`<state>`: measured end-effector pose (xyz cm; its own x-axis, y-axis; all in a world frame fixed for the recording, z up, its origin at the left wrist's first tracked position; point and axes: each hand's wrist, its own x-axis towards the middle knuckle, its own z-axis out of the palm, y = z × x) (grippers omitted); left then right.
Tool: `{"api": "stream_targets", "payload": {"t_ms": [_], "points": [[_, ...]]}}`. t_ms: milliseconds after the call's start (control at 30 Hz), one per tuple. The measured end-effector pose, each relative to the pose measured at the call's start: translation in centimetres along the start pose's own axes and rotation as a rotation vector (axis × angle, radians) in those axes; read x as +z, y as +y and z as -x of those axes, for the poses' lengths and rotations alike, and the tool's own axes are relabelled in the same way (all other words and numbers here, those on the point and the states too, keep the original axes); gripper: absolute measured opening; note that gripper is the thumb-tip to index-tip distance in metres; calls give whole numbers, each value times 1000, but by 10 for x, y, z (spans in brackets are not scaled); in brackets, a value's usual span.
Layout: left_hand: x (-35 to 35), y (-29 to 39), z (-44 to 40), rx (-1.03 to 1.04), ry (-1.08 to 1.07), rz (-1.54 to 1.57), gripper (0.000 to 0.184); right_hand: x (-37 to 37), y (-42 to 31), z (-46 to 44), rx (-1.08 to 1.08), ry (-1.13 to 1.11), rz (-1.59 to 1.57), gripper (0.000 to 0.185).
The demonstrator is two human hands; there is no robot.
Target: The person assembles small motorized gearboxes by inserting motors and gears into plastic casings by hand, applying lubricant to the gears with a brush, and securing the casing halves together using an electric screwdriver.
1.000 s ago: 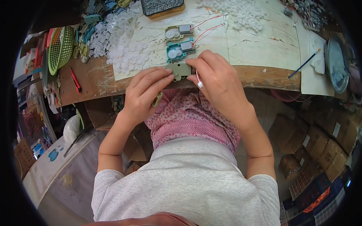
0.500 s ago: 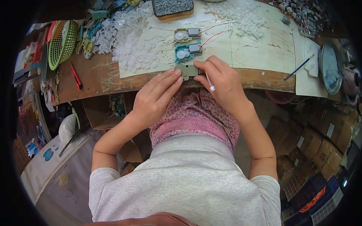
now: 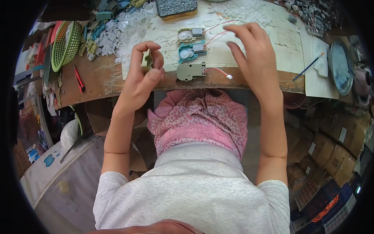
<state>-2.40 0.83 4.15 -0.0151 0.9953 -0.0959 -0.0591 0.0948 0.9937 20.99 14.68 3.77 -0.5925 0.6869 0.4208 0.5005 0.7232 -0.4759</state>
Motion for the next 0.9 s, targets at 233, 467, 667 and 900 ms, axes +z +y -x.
{"api": "stream_targets", "payload": {"t_ms": [233, 467, 667, 900], "points": [[6, -7, -21, 108, 23, 145, 36, 6, 1, 4, 94, -161, -140, 21], [32, -6, -44, 179, 93, 130, 41, 32, -18, 11, 495, -31, -1099, 18], [35, -22, -52, 284, 269, -362, 29, 41, -31, -7, 106, 131, -429, 8], [36, -13, -50, 522, 334, -845, 37, 39, -27, -4, 93, 147, -381, 17]]}}
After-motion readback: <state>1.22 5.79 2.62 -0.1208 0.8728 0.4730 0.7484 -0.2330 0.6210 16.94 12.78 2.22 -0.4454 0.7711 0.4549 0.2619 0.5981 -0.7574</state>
